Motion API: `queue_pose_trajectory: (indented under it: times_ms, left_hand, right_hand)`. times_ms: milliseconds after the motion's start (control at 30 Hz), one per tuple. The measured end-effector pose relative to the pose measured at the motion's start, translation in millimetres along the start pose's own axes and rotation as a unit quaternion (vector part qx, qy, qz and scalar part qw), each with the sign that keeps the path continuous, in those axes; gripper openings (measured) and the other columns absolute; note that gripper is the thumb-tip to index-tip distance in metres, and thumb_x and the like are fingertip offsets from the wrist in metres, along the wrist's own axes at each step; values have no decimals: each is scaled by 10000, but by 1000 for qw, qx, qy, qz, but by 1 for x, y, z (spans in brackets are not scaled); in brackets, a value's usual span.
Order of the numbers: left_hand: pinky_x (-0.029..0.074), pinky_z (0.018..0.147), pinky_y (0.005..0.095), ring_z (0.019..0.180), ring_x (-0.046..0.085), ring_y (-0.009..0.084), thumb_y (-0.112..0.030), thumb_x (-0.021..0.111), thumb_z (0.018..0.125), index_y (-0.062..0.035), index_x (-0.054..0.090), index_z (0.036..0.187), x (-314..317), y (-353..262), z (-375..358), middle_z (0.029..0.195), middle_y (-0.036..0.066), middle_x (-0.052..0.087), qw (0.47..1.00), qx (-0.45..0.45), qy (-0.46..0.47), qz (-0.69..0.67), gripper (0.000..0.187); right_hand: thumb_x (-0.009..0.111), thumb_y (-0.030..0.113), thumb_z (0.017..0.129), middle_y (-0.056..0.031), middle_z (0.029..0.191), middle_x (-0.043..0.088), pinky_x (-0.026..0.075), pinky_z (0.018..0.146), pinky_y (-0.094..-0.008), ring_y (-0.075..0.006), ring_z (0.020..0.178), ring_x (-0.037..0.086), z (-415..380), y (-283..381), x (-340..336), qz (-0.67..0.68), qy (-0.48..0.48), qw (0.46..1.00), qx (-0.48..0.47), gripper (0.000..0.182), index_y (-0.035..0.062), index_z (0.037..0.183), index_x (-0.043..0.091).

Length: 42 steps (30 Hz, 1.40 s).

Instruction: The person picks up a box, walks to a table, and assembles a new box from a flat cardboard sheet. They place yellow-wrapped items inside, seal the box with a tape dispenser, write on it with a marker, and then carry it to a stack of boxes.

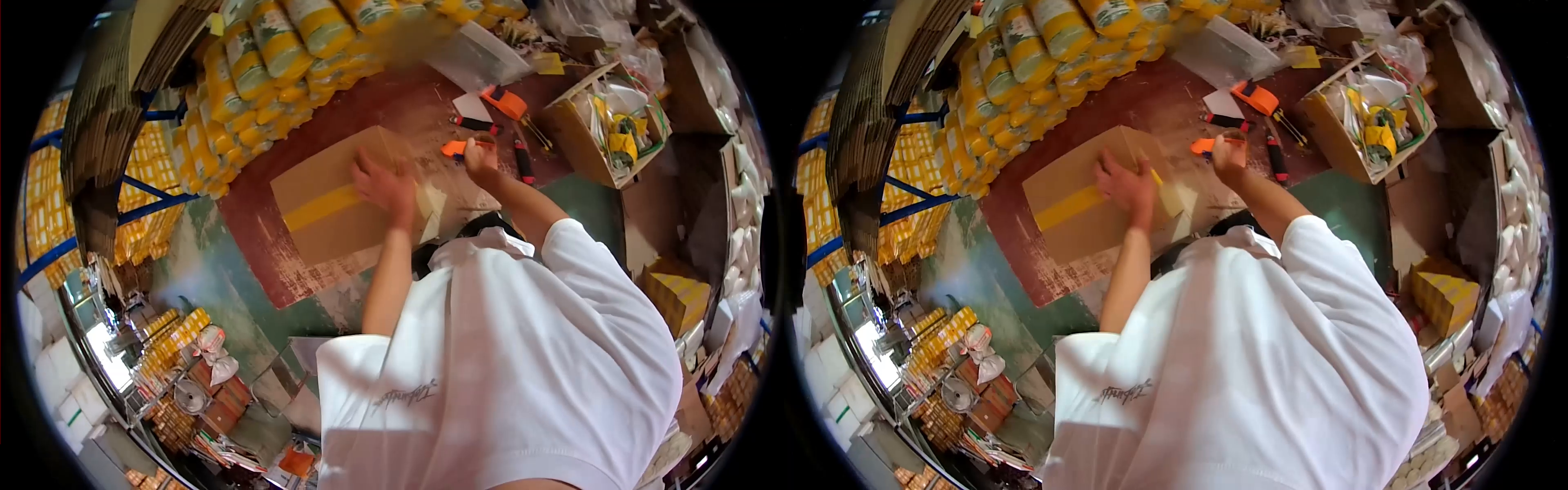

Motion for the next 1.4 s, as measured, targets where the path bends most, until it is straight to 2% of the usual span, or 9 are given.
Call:
queue_pose_trajectory:
  times_ms: [233, 467, 800, 867, 967, 1067, 1167, 1333, 1400]
  left_hand:
    - [483, 1015, 453, 1204, 580, 370, -168, 578, 951, 12, 511, 1442, -96, 190, 21, 1359, 240, 579, 977, -20, -184, -110, 527]
    - [380, 1122, 436, 1348, 518, 377, -506, 478, 1033, 16, 572, 1394, -52, 326, 60, 1421, 219, 588, 958, -173, 79, -215, 642]
    - [292, 1195, 378, 1462, 374, 269, -657, 242, 1060, -70, 357, 1584, -18, 339, 85, 1614, 102, 384, 785, -258, 274, -492, 795]
    - [290, 1197, 373, 1459, 372, 266, -693, 222, 1047, -82, 336, 1595, -19, 332, 82, 1618, 94, 378, 760, -222, 256, -555, 828]
    - [322, 1178, 377, 1435, 406, 262, -686, 262, 1049, -83, 365, 1576, -80, 323, 24, 1584, 86, 424, 712, -173, 202, -650, 808]
    - [355, 1155, 382, 1415, 430, 250, -622, 365, 1059, -75, 395, 1553, -139, 372, -17, 1559, 64, 448, 641, -55, 356, -678, 738]
    - [373, 1144, 383, 1388, 462, 249, -549, 416, 1074, -65, 420, 1534, -148, 329, -66, 1516, 72, 493, 604, -245, 231, -722, 668]
    - [423, 1030, 385, 1255, 519, 246, -489, 452, 1068, -52, 463, 1484, -41, 377, -63, 1392, 77, 546, 620, -293, 237, -688, 603]
    - [442, 984, 386, 1201, 541, 245, -464, 466, 1066, -47, 480, 1464, 1, 384, -52, 1342, 79, 567, 629, -294, 247, -676, 577]
  right_hand:
    - [604, 285, 936, -191, 1216, 626, 456, 997, -470, -362, 1179, 587, -59, 62, -103, -112, 111, 985, -72, 368, -1, 1161, 662]
    - [348, 609, 1063, -158, 1546, 482, 378, 1123, -414, -279, 1376, 477, -125, 187, -110, 528, 391, 750, 75, 755, 16, 1521, 440]
    - [307, 521, 1089, -107, 1417, 576, 389, 1122, -370, -235, 1341, 489, -86, 228, -77, 689, 367, 554, 288, 627, 47, 1461, 483]
    - [328, 460, 1095, -109, 1414, 576, 378, 1132, -362, -235, 1349, 484, -68, 196, -48, 625, 288, 725, -23, 574, 42, 1458, 483]
    - [349, 344, 1103, -108, 1389, 594, 360, 1145, -358, -218, 1361, 475, -128, 217, -141, 642, 373, 658, 125, 483, 35, 1445, 493]
    - [400, 405, 1076, -51, 1367, 620, 480, 1037, -356, -176, 1265, 561, -143, 167, -139, 562, 292, 774, -6, 506, 69, 1429, 536]
    - [527, 399, 1044, -42, 1340, 646, 486, 1039, -362, -188, 1211, 611, -170, 178, -170, 613, 389, 642, 246, 493, 76, 1415, 560]
    - [552, 372, 1039, -22, 1356, 622, 475, 1029, -342, -156, 1183, 593, -124, 163, -70, 668, 371, 644, -42, 489, 66, 1421, 568]
    - [562, 326, 1041, -18, 1382, 604, 472, 1041, -349, -149, 1217, 569, -109, 158, -63, 448, 306, 814, -208, 473, 57, 1431, 558]
Point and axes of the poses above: each hand's wrist, its own z-axis towards the middle knuckle, its own x-axis out of the palm, y = z × x, the point moved 6 cm from there along z, towards the middle knuckle
